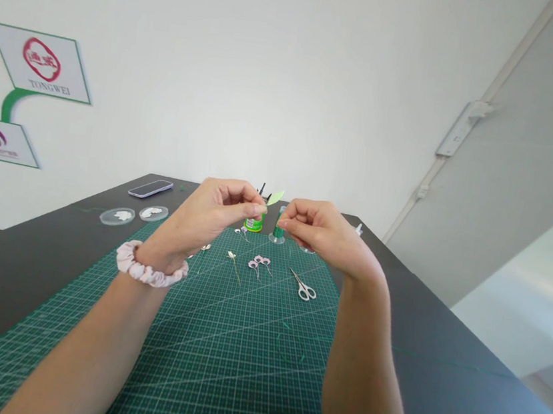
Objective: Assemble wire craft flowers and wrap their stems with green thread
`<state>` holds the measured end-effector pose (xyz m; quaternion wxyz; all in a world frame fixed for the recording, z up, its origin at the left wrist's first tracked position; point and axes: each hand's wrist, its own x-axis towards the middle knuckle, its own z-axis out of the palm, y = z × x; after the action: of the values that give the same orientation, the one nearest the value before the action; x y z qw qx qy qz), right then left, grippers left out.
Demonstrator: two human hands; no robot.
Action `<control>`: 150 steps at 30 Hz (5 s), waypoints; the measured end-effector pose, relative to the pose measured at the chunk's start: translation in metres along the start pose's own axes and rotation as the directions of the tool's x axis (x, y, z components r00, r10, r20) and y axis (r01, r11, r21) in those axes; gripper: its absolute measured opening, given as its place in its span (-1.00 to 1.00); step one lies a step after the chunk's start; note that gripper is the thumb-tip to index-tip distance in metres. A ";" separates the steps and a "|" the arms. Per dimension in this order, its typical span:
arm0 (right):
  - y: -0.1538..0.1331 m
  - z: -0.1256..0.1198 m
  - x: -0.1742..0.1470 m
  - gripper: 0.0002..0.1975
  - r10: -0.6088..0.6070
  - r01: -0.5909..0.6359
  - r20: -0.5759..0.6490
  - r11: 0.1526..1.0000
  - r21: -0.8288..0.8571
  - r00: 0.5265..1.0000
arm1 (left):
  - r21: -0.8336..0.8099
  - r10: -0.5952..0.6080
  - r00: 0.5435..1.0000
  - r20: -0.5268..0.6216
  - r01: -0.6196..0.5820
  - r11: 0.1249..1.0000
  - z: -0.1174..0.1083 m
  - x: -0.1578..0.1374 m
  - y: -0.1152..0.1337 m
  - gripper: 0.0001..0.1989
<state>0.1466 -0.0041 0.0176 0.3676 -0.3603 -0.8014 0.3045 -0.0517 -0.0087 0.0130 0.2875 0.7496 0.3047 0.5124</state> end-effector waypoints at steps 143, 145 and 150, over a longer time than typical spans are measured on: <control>0.000 0.015 0.017 -0.83 -0.015 0.133 -0.172 0.705 0.697 0.985 | -0.850 -0.187 0.953 0.238 0.298 0.434 0.027 0.008 -0.007 -0.87; 0.000 0.015 0.017 -0.84 -0.020 0.135 -0.172 0.709 0.692 0.985 | -0.859 -0.191 0.950 0.247 0.305 0.410 0.028 0.008 -0.008 -0.89; 0.002 0.014 0.017 -0.87 -0.028 0.138 -0.170 0.717 0.683 0.985 | -0.875 -0.204 0.944 0.261 0.320 0.362 0.030 0.008 -0.009 -0.91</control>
<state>0.1284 0.0075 0.0149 0.5471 -0.1821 -0.6155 0.5373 -0.0230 -0.0004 0.0014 0.7409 0.4405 0.0772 0.5011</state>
